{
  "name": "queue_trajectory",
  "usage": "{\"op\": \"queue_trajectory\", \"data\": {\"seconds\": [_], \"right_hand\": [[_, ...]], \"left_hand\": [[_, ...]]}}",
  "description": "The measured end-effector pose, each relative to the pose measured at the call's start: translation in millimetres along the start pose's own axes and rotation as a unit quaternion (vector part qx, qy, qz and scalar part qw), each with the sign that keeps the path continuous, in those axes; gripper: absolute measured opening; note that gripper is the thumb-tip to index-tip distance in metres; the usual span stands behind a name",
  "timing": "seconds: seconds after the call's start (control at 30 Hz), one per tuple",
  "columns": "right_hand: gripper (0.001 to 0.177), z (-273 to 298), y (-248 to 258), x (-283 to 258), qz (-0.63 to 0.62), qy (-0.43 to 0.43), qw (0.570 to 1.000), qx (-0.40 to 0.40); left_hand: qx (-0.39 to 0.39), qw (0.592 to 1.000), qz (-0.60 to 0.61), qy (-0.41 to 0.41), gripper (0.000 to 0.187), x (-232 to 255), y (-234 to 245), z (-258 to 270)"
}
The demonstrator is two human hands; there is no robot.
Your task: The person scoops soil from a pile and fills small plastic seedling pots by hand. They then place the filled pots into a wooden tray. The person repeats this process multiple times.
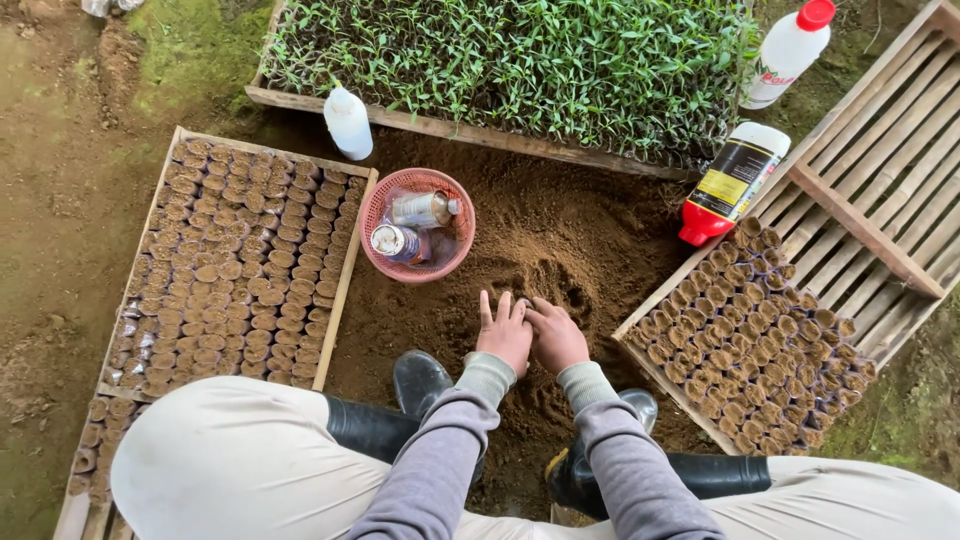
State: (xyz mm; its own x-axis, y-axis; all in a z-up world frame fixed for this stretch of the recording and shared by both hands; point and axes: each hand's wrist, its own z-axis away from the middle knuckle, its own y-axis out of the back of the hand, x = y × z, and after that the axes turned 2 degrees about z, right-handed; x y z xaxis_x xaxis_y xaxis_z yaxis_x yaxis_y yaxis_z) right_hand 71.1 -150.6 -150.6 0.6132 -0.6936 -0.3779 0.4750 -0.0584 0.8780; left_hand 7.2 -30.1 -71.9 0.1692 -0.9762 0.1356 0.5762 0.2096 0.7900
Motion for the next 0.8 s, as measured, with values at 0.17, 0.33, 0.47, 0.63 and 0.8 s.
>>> {"op": "queue_trajectory", "data": {"seconds": [0.17, 0.33, 0.47, 0.63, 0.8], "right_hand": [[0.032, -5.8, -27.1, 13.0, 0.004, 0.006, 0.998, 0.065], [0.020, -5.9, -25.8, 13.9, 0.033, 0.022, 0.989, 0.139], [0.016, 2.7, -9.2, 3.5, -0.046, 0.016, 0.985, 0.167], [0.016, 25.7, 35.5, -18.0, -0.142, 0.027, 0.966, 0.214], [0.018, 41.1, 63.6, -37.0, -0.203, 0.067, 0.943, 0.255]], "left_hand": [[0.030, 0.998, 0.046, -0.009, 0.052, -5.7, 5.5, 10.1], [0.093, 0.982, 0.165, 0.003, 0.049, -22.8, -21.2, 5.6], [0.168, 0.925, 0.337, 0.052, 0.056, -37.0, -65.0, -19.2], [0.168, 0.779, 0.583, 0.160, 0.041, -34.0, -67.7, -39.8], [0.051, 0.449, 0.887, 0.095, 0.077, -8.8, -49.7, -29.7]]}}
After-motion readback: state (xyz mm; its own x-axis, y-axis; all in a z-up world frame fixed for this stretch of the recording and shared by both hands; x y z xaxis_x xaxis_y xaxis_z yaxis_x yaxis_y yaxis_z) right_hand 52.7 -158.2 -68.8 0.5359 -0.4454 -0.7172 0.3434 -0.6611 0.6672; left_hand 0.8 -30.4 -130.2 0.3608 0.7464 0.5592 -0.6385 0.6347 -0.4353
